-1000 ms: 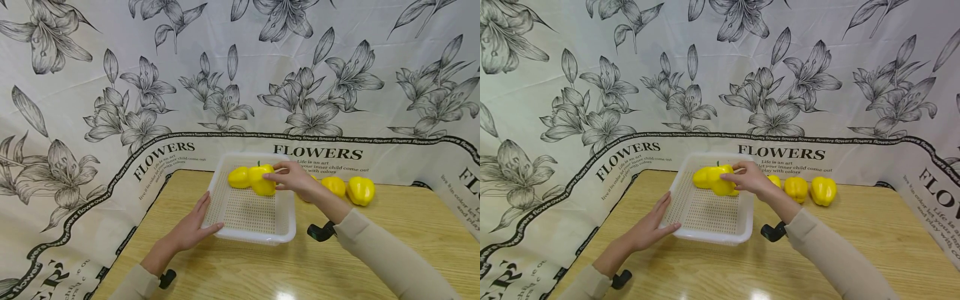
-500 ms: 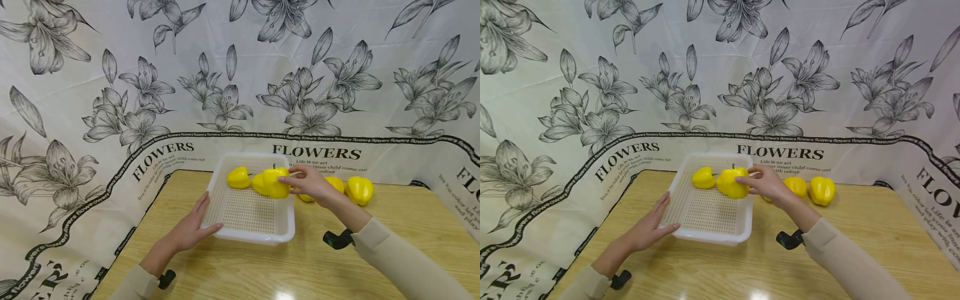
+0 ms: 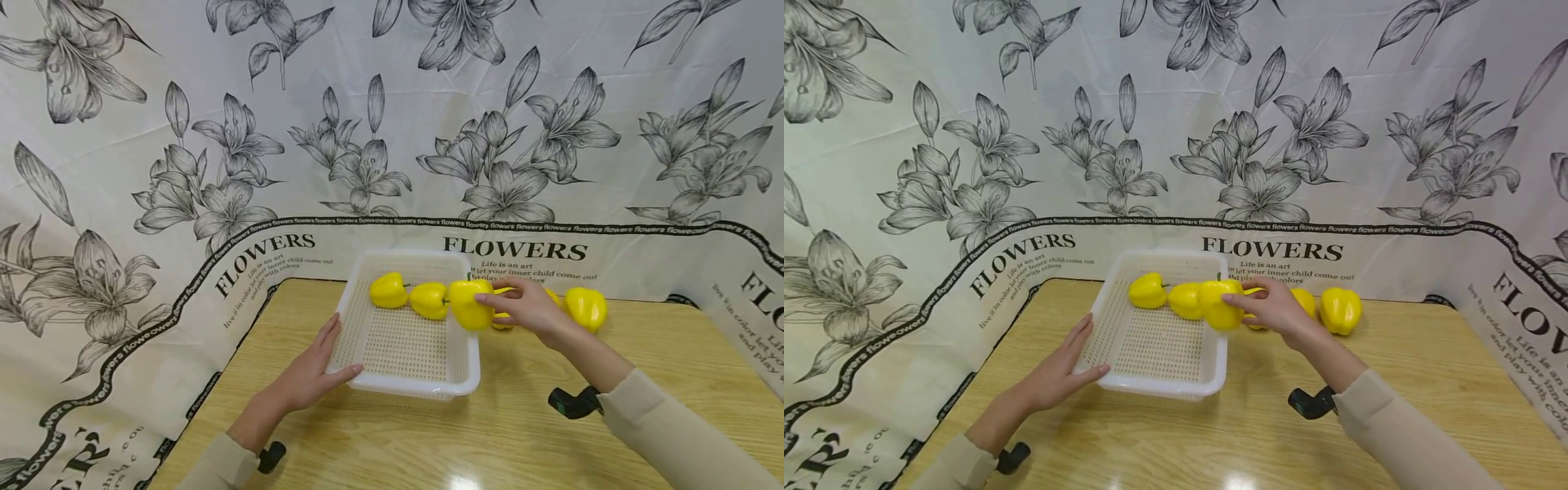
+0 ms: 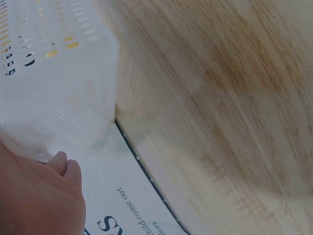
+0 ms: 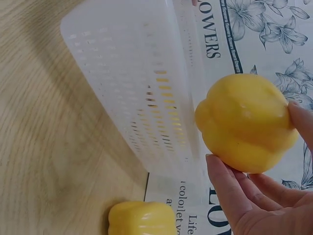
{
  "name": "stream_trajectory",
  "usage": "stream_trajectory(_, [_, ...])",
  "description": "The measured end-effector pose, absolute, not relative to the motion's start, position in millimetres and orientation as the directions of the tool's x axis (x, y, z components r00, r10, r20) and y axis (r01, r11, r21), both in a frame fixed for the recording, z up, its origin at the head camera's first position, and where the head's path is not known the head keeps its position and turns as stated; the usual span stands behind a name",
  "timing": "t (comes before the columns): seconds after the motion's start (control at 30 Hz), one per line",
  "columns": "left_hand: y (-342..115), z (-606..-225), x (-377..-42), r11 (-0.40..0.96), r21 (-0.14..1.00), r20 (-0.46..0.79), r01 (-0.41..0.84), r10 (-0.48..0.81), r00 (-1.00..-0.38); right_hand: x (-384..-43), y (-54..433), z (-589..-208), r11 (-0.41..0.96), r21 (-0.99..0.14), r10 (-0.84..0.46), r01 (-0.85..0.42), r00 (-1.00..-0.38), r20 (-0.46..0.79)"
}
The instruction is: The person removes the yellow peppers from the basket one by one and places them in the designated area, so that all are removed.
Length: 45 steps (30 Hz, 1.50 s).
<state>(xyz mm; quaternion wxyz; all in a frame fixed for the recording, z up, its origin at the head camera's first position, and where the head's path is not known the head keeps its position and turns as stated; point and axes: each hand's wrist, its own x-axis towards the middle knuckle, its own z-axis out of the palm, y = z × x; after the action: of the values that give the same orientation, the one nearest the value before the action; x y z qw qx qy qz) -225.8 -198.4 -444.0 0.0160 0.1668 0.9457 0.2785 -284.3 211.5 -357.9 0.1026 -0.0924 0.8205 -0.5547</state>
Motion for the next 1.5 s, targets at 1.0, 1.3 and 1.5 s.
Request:
stream_trajectory(1.0, [-198, -444, -227, 0.787, 0.53, 0.072, 0.316, 0.329, -0.941, -271, 266, -398, 0.409, -0.912, -0.22, 0.04, -0.965, -0.141])
stream_trajectory(1.3, [-198, -443, -226, 0.79, 0.532, 0.059, 0.307, 0.327, -0.943, -265, 271, -415, 0.419, -0.905, -0.213, 0.069, -0.962, -0.172])
stream_trajectory(1.5, [-198, -442, -226, 0.787, 0.536, 0.061, 0.307, 0.327, -0.943, -261, 272, -425, 0.431, -0.9, -0.22, 0.064, -0.96, -0.173])
